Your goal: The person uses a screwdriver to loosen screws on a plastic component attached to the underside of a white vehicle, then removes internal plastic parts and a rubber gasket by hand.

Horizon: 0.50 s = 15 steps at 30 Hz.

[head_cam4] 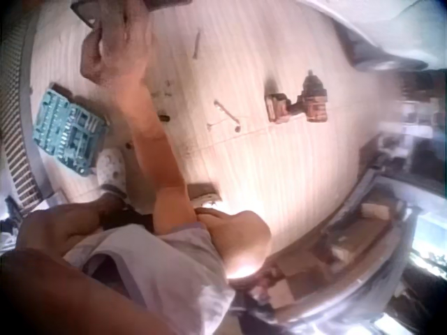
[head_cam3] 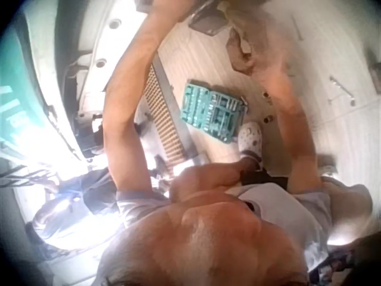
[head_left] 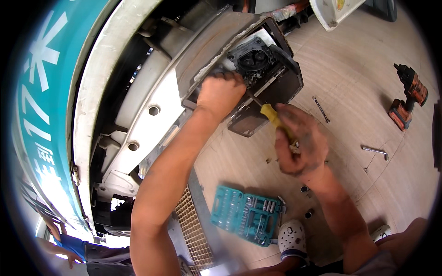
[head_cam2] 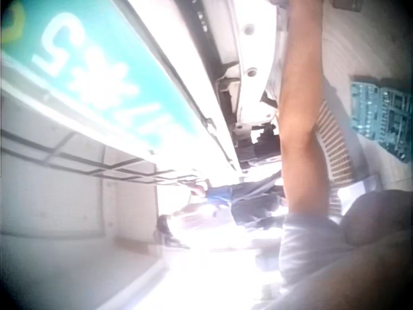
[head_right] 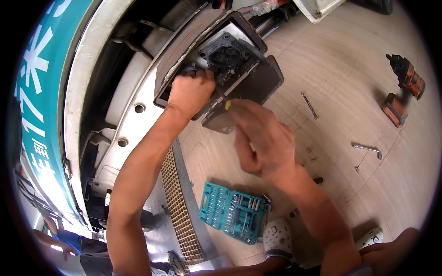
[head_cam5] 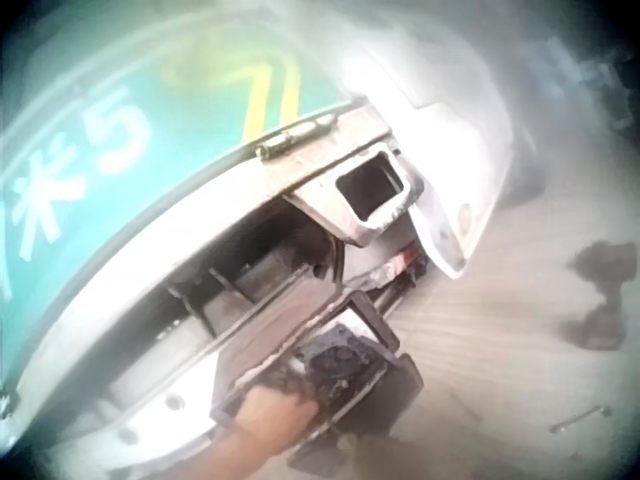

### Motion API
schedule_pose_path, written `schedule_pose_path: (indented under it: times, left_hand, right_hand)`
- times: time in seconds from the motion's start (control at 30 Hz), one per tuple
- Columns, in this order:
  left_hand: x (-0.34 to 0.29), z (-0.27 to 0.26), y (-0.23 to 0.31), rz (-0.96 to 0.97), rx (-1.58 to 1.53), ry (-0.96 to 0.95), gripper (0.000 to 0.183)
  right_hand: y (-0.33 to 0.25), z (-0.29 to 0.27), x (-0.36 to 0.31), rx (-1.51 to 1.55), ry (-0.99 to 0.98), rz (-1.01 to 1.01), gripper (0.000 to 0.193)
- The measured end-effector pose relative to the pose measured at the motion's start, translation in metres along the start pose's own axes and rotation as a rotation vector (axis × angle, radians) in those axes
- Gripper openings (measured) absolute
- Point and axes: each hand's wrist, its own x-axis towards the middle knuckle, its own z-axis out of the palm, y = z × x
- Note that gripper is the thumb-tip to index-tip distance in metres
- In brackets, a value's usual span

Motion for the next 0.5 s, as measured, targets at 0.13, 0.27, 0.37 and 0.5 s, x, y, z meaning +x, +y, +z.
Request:
schedule_pose_path:
  times: [0.13,0.27,0.37,0.5]
  left_hand:
    - [-0.003,0.0,0.001,-0.011,0.019,0.0,0.036]
    - [-0.008,-0.001,0.002,0.003,0.004,0.014,0.034]
    - [-0.006,0.003,0.004,0.013,-0.005,0.105,0.03]
    - [-0.008,0.012,-0.002,0.013,0.075,0.234,0.018]
  right_hand:
    - [-0.002,-0.002,0.0,-0.007,0.07,-0.073,0.032]
    - [-0.003,0.002,-0.002,0.025,0.049,-0.025,0.03]
    - [0.0,-0.001,0.0,-0.038,0.116,-0.119,0.032]
    - [-0.003,-0.006,-0.002,-0.005,0.038,-0.025,0.036]
